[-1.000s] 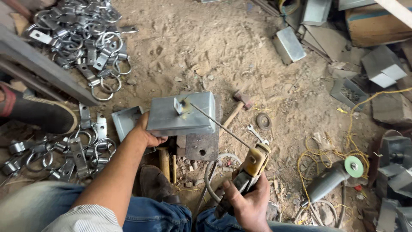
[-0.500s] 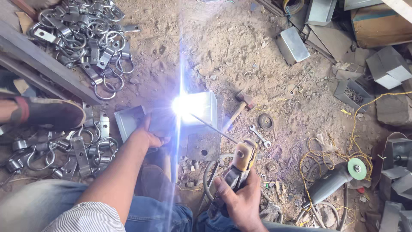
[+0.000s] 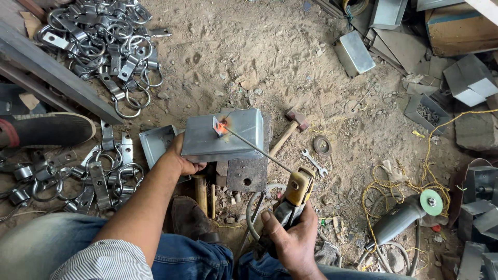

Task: The person positions a metal bracket onto a small rectangular metal box and uses a hammer to align and secure its placement. They then use an arc welding tool to weld the bracket to the box, producing bright sparks and flashes of light.

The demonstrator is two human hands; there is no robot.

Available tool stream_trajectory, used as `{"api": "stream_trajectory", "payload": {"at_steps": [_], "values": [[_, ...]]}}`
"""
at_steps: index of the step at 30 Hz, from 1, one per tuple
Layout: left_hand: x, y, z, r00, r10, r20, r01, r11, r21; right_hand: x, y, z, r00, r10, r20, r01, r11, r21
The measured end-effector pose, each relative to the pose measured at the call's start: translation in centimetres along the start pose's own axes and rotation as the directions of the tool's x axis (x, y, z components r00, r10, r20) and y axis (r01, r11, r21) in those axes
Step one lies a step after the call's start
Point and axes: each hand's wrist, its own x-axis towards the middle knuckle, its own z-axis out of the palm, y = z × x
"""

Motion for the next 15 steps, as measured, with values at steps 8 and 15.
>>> {"api": "stream_trajectory", "payload": {"at_steps": [8,15], "values": [[-0.4,0.0,0.2,0.999,-0.023,-0.041,0.022,0.999,-0.035,-0.2,-0.3,0.2,1.000,0.015,0.021,-0.015,1.000,-0.002],[-0.1,0.0,-0.4,0.999,0.010,0.031,-0.009,0.999,-0.045,-0.2,0.2,0.2,0.995,-0.094,0.032,0.093,0.995,0.032]]}}
